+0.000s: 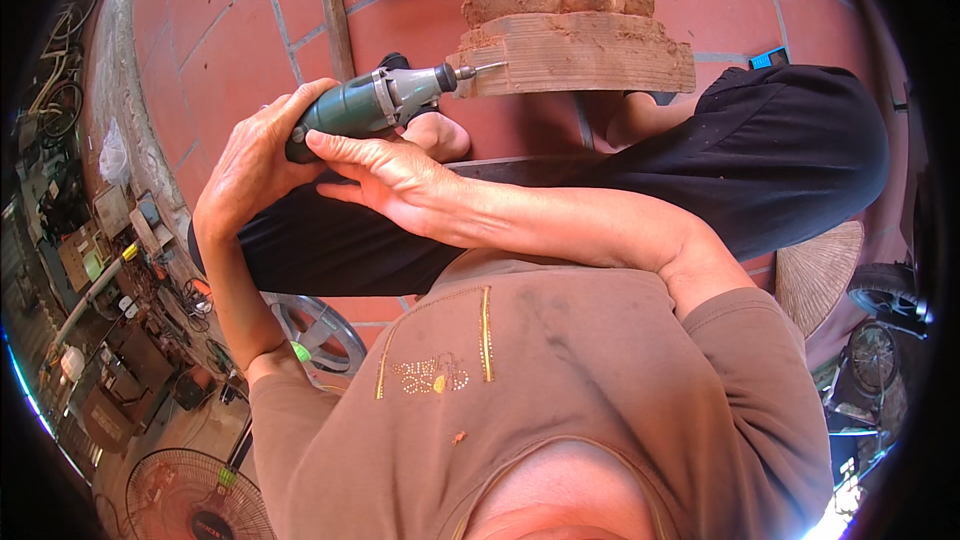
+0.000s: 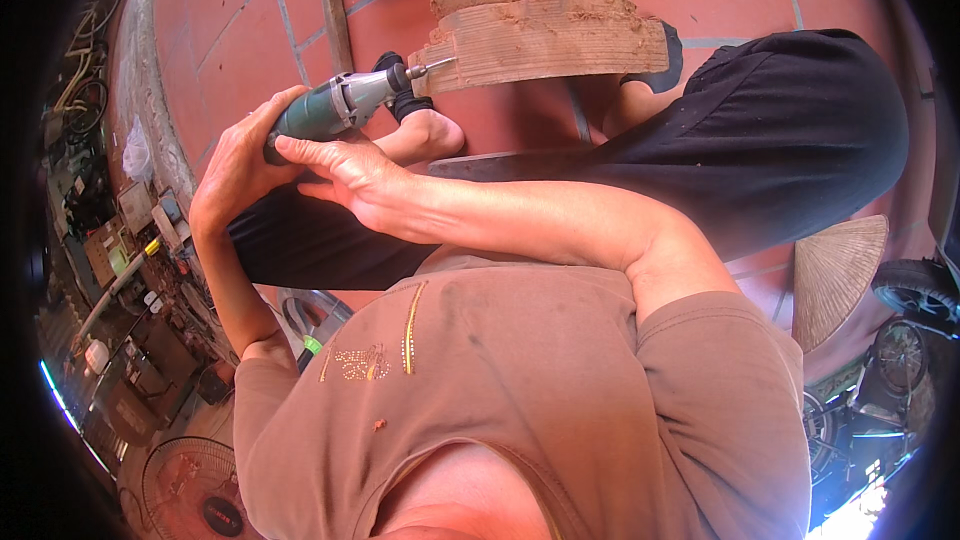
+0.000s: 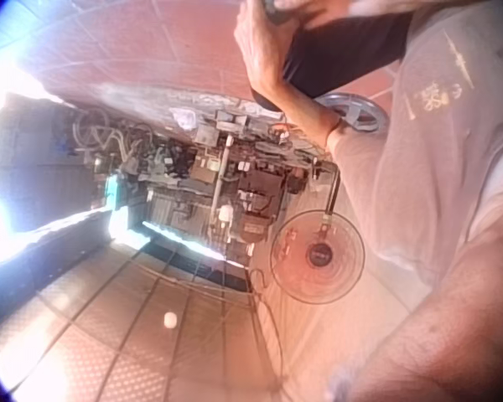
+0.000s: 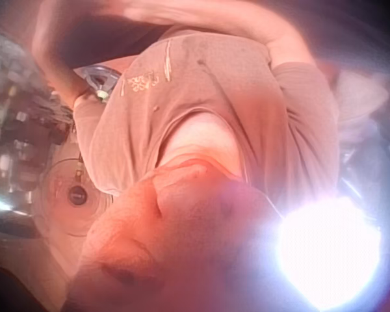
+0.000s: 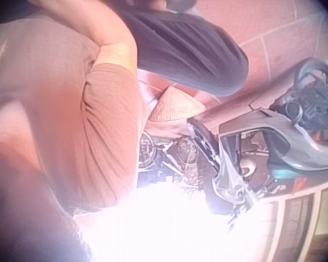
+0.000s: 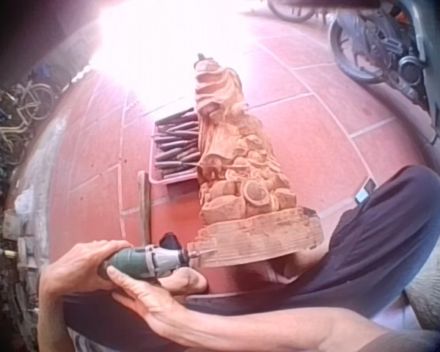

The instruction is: The person uses a green rotary tool to carve details into a wooden sculpture, focusing on layered sections. They hold the tool with both hands and adjust the angle to refine the surface, then set the tool down and reach for a chisel from a nearby tray.

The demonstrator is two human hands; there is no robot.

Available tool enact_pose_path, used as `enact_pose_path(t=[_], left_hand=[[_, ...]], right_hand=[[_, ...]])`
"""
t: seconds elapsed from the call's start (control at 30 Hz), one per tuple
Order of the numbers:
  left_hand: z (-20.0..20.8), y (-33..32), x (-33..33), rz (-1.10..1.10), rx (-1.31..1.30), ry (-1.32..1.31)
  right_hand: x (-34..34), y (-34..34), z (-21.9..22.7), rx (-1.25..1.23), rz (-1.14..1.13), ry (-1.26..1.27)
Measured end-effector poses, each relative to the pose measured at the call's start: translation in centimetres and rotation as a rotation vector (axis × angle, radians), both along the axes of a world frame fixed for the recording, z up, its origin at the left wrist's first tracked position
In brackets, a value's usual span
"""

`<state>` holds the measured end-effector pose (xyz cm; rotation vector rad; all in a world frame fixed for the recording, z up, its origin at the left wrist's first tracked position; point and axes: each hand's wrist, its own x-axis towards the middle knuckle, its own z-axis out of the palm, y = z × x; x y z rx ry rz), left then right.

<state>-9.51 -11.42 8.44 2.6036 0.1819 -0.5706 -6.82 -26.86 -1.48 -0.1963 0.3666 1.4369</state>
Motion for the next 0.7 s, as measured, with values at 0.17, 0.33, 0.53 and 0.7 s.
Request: enact_pose_path(t=[0.17, 0.33, 0.53, 0.7], left_hand=[[0.1, -0.1, -0.1, -0.004, -0.008, 0.011], [-0.1, -0.1, -0.3, -0.007, -0.017, 0.024], [-0.3, 0.1, -0.6, -0.021, -0.036, 0.025], [-0.3, 0.1, -0.6, -0.052, -0.034, 0.027]], right_hand=[[-0.6, -0.1, -0.2, -0.005, -0.006, 0.003], [-0.8, -0.3, 0.0, -0.004, -0.008, -0.008], [-1.0, -0.6, 0.1, 0.008, -0.011, -0.021], [-1.3, -0.8, 0.4, -0.015, -0.019, -0.005]])
